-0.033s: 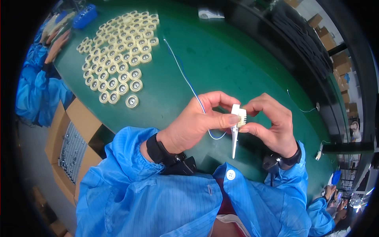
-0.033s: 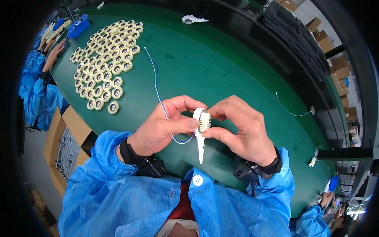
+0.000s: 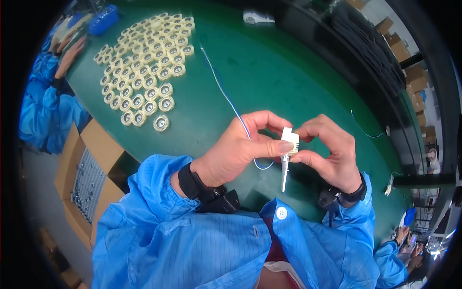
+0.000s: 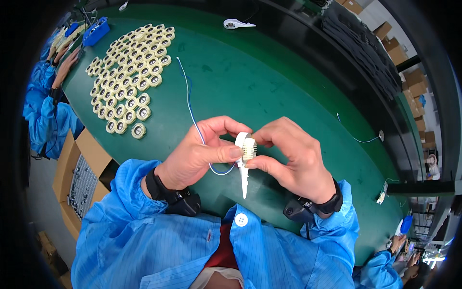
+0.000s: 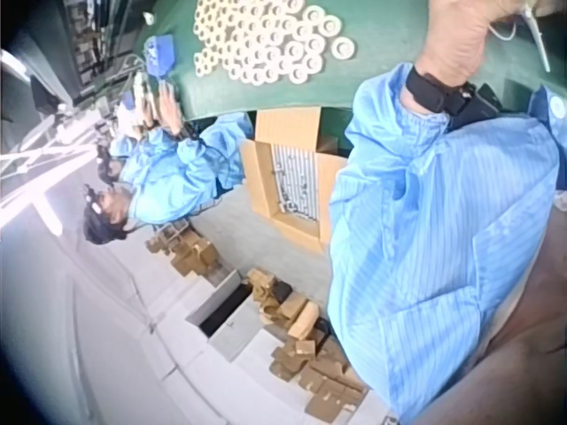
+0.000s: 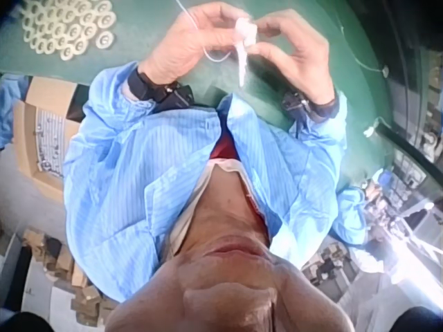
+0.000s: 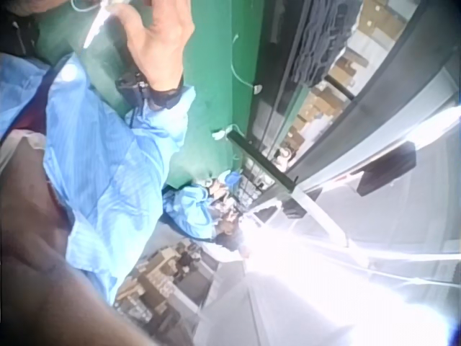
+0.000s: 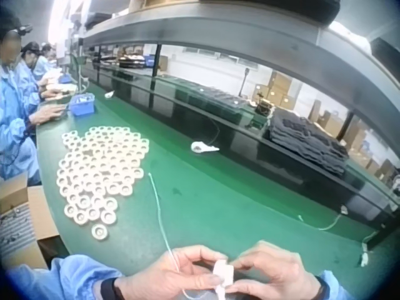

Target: Assembling small mechanical components including gears and white plastic housings on a production line.

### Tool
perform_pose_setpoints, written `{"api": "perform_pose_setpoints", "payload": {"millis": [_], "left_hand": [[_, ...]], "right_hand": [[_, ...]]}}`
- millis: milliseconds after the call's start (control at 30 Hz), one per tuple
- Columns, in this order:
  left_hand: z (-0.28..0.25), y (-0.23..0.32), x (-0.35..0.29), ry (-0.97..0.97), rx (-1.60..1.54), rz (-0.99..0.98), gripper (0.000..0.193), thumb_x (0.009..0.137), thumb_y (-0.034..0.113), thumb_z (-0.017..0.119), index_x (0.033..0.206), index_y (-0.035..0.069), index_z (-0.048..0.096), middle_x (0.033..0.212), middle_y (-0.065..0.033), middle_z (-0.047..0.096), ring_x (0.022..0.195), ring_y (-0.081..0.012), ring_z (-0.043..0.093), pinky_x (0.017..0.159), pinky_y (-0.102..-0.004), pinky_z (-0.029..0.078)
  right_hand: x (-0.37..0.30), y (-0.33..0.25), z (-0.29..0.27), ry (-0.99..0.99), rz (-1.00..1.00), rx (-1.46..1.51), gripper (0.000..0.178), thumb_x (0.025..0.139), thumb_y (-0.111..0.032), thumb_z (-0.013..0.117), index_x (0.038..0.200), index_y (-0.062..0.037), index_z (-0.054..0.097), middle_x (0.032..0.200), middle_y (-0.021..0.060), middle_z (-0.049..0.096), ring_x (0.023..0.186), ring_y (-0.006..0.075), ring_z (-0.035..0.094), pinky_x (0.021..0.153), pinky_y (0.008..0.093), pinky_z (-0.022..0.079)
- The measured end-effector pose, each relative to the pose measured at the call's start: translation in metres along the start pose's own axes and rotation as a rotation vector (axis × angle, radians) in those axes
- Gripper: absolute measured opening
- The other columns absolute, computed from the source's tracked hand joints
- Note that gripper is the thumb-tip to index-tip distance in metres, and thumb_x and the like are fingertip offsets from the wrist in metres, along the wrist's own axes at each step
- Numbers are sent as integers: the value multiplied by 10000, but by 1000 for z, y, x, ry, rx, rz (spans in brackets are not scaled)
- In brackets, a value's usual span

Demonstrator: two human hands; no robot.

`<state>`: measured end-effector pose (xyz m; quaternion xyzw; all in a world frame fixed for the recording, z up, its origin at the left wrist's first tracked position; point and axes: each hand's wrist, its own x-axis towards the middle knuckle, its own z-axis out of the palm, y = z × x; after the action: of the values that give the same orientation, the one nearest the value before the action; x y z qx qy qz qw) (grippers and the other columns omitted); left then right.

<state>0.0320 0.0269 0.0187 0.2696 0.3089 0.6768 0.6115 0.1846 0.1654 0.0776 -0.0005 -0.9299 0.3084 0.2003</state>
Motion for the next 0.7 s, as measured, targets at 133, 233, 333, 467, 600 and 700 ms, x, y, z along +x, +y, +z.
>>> {"api": "perform_pose_setpoints", "payload": {"millis": [133, 233, 333, 467, 600, 700], "left_hand": [[-2, 1, -1, -38, -28, -21, 365, 851, 81, 676, 1172, -41, 552, 1048, -106, 647, 943, -156, 637, 855, -280, 507], [-7, -3, 0, -93, -104, -36, 382, 848, 106, 688, 1175, -37, 552, 1051, -102, 648, 951, -159, 635, 864, -285, 505], [-9, -2, 0, -95, -119, -56, 394, 861, 144, 683, 1189, -27, 548, 1065, -96, 645, 963, -165, 633, 864, -294, 508], [-5, -2, 1, -51, -153, -56, 383, 907, 188, 633, 1224, -4, 538, 1116, -96, 629, 999, -184, 629, 868, -322, 521], [3, 0, 6, -36, -243, -37, 337, 914, 187, 628, 1184, -3, 560, 1061, -97, 639, 930, -179, 645, 848, -324, 526], [-4, -3, 7, -65, -216, -47, 373, 930, 204, 600, 1239, 6, 532, 1144, -104, 617, 1036, -196, 622, 895, -350, 526]], "right_hand": [[2, 1, 0, 4, -167, -59, 365, 692, -161, 799, 959, 20, 629, 848, 113, 621, 722, 254, 581, 626, 343, 467], [4, -1, 0, 16, -240, -51, 363, 699, -163, 793, 964, 23, 628, 848, 113, 614, 723, 250, 580, 625, 346, 464], [6, 5, 1, 24, -220, -26, 358, 707, -157, 788, 968, 27, 626, 842, 123, 616, 716, 261, 582, 624, 338, 464], [-1, 11, 6, 41, -187, -14, 339, 735, -123, 781, 988, 36, 622, 895, 124, 615, 768, 231, 591, 674, 326, 489], [-8, 17, 3, 111, 155, 520, 315, 764, -76, 766, 1014, 47, 618, 989, 108, 595, 874, 173, 577, 774, 326, 511], [-6, 19, 4, 114, 162, 498, 318, 761, -85, 772, 1011, 42, 623, 990, 100, 600, 871, 159, 578, 774, 309, 509]]}}
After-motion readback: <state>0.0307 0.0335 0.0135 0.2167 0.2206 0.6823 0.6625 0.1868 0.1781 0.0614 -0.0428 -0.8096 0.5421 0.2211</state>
